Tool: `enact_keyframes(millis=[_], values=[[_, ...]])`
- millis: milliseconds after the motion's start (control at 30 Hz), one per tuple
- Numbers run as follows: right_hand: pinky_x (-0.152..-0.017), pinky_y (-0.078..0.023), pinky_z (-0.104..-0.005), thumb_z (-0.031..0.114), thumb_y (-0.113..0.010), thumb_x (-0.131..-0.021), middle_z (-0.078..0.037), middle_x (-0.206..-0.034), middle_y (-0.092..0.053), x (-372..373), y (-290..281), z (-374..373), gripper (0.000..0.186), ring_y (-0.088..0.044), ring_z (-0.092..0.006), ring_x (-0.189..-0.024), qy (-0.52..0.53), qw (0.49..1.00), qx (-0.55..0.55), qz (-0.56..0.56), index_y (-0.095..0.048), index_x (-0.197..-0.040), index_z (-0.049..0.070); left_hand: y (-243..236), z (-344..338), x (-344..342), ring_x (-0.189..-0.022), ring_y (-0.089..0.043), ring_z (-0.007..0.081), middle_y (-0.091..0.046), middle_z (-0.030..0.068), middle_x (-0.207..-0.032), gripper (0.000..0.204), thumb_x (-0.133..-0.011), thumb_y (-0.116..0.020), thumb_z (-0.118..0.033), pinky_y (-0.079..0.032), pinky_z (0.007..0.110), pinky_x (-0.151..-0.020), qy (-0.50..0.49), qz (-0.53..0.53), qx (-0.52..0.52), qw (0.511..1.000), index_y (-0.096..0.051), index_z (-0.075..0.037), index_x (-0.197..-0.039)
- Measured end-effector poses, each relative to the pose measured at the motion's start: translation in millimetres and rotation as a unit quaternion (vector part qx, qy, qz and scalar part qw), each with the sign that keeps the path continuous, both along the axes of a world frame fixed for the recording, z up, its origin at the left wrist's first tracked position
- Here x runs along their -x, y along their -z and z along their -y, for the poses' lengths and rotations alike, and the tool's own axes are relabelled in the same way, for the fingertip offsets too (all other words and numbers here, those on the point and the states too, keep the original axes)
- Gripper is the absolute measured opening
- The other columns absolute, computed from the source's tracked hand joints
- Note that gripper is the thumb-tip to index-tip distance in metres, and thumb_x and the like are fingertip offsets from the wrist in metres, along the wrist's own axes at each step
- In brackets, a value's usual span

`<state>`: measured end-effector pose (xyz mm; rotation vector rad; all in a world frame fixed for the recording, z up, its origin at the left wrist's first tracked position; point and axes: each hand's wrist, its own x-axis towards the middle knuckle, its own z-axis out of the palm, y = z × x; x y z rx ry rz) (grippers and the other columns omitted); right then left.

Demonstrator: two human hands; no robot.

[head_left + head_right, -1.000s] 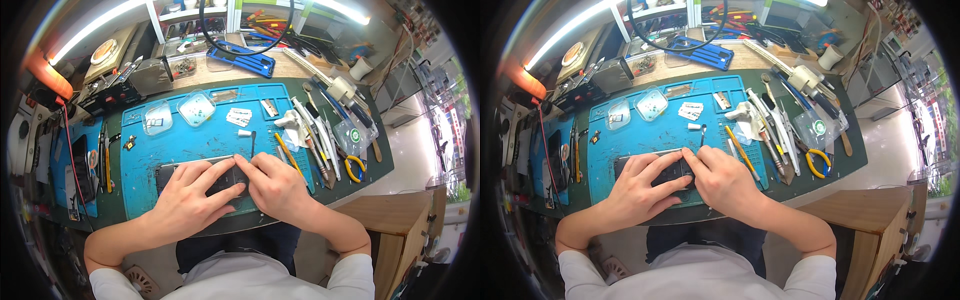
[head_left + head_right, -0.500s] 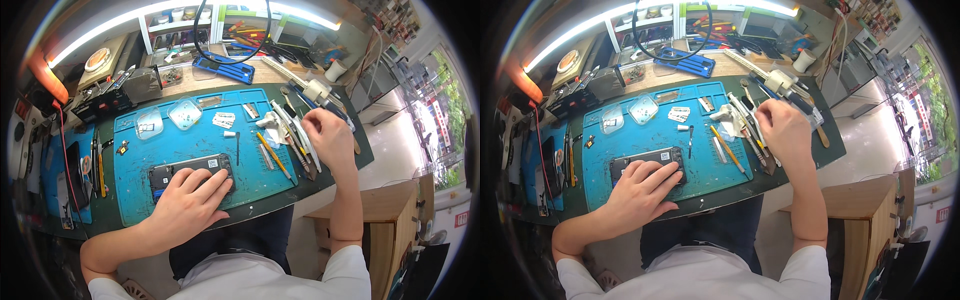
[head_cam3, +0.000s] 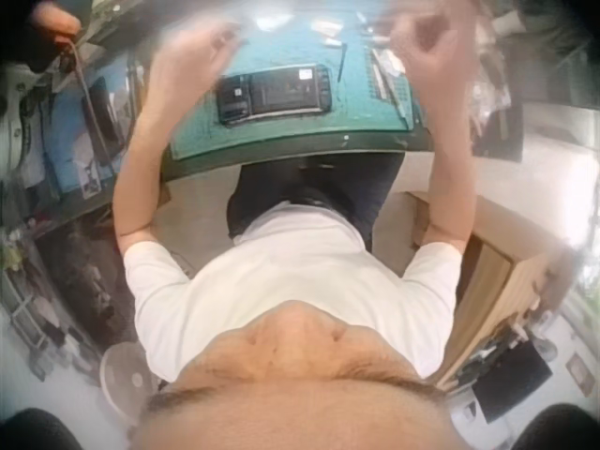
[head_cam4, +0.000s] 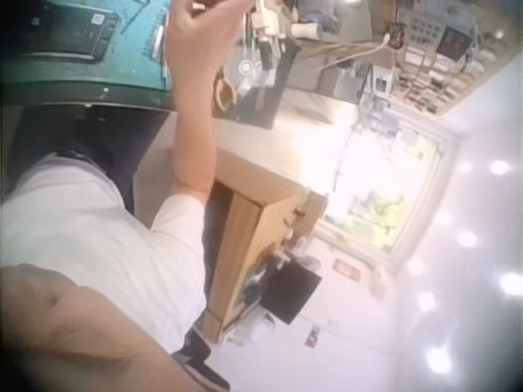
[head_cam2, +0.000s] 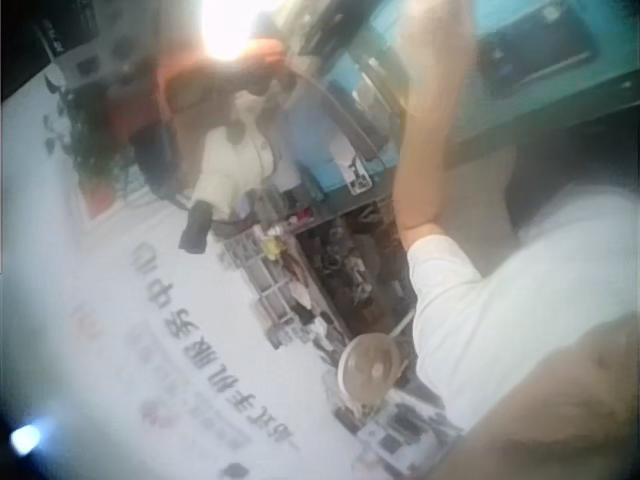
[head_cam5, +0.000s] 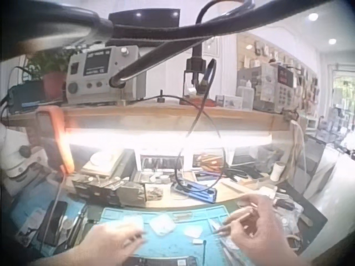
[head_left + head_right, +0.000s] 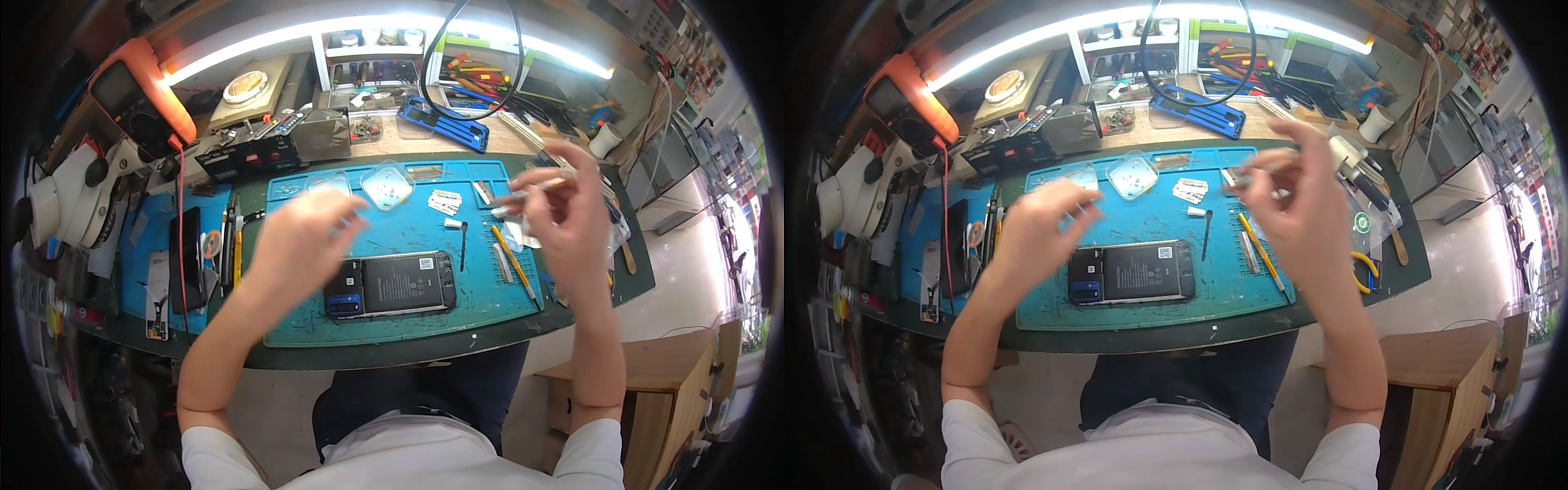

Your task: The person disassembles a smartphone, removes the battery, and uses a screwdriver to manipulate small components on the motherboard. They then reconnect the battery and continue adjusting internal parts.

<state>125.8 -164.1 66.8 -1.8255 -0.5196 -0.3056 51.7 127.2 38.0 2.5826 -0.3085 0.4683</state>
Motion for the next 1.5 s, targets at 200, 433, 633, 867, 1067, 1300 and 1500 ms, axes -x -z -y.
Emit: enact_keyframes(millis=[200, 433, 633, 867, 1067, 1300, 1500], values=[[-0.075, -0.061, -0.0372, 0.005, -0.062, -0.105, -0.011, -0.098, -0.080, -33, 27, -68, 0.034, -0.079, -0.0257, -0.087, -0.079, 0.982, 0.134, 0.106, -0.059, -0.138, 0.004, 16, -58, -22, -0.077, -0.074, 0.0160, -0.079, 0.0120, -0.092, 0.022, -0.104, -0.069, -0.011, -0.055, 0.032, -0.069, -0.118, 0.020, 0.118, 0.986, -0.076, -0.001, -0.123], [-0.080, -0.060, -0.0369, 0.007, -0.063, -0.106, -0.015, -0.104, -0.080, -57, 58, -78, 0.029, -0.079, -0.0282, -0.090, -0.053, 0.992, 0.081, 0.082, -0.062, -0.134, 0.002, 33, -42, -23, -0.073, -0.071, 0.0190, -0.080, 0.0129, -0.099, 0.029, -0.102, -0.073, -0.015, -0.054, 0.032, -0.067, -0.102, 0.082, 0.046, 0.990, -0.075, -0.005, -0.129], [-0.081, -0.061, -0.0365, 0.006, -0.064, -0.106, -0.015, -0.105, -0.079, -60, 62, -81, 0.027, -0.079, -0.0278, -0.093, -0.069, 0.993, 0.076, 0.054, -0.062, -0.133, 0.001, 39, -33, -22, -0.070, -0.069, 0.0215, -0.079, 0.0090, -0.096, 0.029, -0.099, -0.076, -0.015, -0.055, 0.034, -0.066, -0.080, 0.067, 0.029, 0.994, -0.076, -0.007, -0.126], [-0.081, -0.061, -0.0378, 0.005, -0.063, -0.104, -0.016, -0.102, -0.079, -52, 57, -78, 0.030, -0.079, -0.0306, -0.092, -0.072, 0.991, 0.092, 0.070, -0.062, -0.133, 0.000, 41, -26, -21, -0.080, -0.070, 0.0245, -0.074, 0.0092, -0.098, 0.024, -0.096, -0.077, -0.012, -0.056, 0.038, -0.073, -0.024, 0.082, 0.005, 0.996, -0.076, -0.006, -0.119], [-0.080, -0.059, -0.0408, 0.004, -0.063, -0.103, -0.016, -0.099, -0.079, -47, 57, -73, 0.034, -0.078, -0.0341, -0.089, -0.052, 0.988, 0.121, 0.082, -0.061, -0.136, 0.000, 41, -12, -19, -0.094, -0.069, 0.0299, -0.071, 0.0106, -0.100, 0.022, -0.094, -0.078, -0.009, -0.057, 0.040, -0.081, 0.010, 0.069, 0.001, 0.998, -0.076, -0.006, -0.116], [-0.076, -0.060, -0.0380, 0.006, -0.063, -0.104, -0.014, -0.098, -0.079, -42, 46, -71, 0.034, -0.078, -0.0278, -0.087, -0.055, 0.991, 0.080, 0.089, -0.060, -0.138, 0.001, 43, -10, -21, -0.088, -0.070, 0.0253, -0.072, 0.0097, -0.103, 0.024, -0.094, -0.079, -0.008, -0.057, 0.037, -0.075, 0.001, 0.070, 0.035, 0.997, -0.076, -0.006, -0.117], [-0.075, -0.061, -0.0355, 0.005, -0.064, -0.105, -0.013, -0.100, -0.079, -11, 24, -70, 0.034, -0.077, -0.0239, -0.085, -0.124, 0.989, 0.041, 0.064, -0.059, -0.138, 0.002, 42, 1, -24, -0.084, -0.069, 0.0257, -0.072, 0.0084, -0.097, 0.017, -0.091, -0.082, -0.010, -0.056, 0.037, -0.071, 0.049, 0.130, 0.084, 0.987, -0.077, -0.005, -0.107]])
